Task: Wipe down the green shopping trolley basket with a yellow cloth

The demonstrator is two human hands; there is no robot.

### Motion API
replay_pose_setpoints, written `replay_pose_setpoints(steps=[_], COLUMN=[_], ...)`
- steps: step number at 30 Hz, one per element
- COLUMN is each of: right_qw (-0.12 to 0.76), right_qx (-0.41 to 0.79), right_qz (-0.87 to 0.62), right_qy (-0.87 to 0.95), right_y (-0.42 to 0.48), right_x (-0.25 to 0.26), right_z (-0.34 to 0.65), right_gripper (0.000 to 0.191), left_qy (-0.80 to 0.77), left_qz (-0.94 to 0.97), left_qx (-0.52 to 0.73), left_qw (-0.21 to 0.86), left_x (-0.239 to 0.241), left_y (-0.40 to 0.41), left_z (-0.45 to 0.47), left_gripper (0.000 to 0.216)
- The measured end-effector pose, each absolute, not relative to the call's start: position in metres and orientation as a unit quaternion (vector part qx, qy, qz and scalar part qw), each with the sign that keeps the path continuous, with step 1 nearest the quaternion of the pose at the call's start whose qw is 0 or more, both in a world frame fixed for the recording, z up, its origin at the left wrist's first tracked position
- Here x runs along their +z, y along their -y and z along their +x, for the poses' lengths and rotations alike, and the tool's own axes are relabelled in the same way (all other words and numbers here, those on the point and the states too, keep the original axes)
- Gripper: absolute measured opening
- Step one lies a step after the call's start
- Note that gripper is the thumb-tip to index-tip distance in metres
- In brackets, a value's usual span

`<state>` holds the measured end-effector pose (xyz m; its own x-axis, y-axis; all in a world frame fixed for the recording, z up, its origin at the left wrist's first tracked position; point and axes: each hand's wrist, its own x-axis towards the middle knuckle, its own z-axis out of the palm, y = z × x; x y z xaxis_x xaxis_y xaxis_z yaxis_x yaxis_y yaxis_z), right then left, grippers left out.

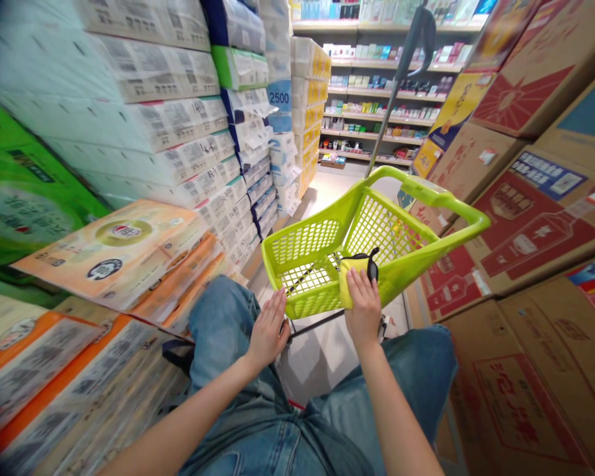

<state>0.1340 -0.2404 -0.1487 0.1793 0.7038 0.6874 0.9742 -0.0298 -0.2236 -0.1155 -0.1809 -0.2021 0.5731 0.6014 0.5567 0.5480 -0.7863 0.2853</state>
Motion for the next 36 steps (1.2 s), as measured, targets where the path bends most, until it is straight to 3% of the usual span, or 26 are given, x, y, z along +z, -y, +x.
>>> replay_pose_setpoints(steps=[8,14,20,24,30,36], right_qw=[0.322,0.287,0.305,0.340,0.342,0.303], right_qx=[-0.140,-0.160,-0.213,-0.202,-0.139,-0.157], right_qz=[-0.625,-0.613,-0.703,-0.716,-0.645,-0.598], right_qy=[0.697,0.718,0.607,0.576,0.670,0.725], right_y=[0.240,0.248,0.249,0.242,0.238,0.243], right_x=[-0.160,-0.145,-0.140,-0.151,-0.162,-0.153], right_z=[0.018,0.080,0.155,0.111,0.015,0.047], right_gripper=[0.068,0.066,0.061,0.063,0.065,0.059], left_qy=[-0.322,-0.324,-0.325,-0.333,-0.317,-0.321], left_qz=[0.887,0.888,0.886,0.883,0.888,0.888], left_qx=[0.324,0.322,0.327,0.329,0.327,0.325], left_qw=[0.063,0.052,0.041,0.042,0.059,0.053], left_x=[-0.200,-0.199,-0.202,-0.207,-0.205,-0.204], left_y=[0.182,0.181,0.180,0.181,0.181,0.180], left_z=[-0.118,-0.117,-0.116,-0.115,-0.117,-0.117], left_gripper=[0.079,0.081,0.081,0.082,0.081,0.080])
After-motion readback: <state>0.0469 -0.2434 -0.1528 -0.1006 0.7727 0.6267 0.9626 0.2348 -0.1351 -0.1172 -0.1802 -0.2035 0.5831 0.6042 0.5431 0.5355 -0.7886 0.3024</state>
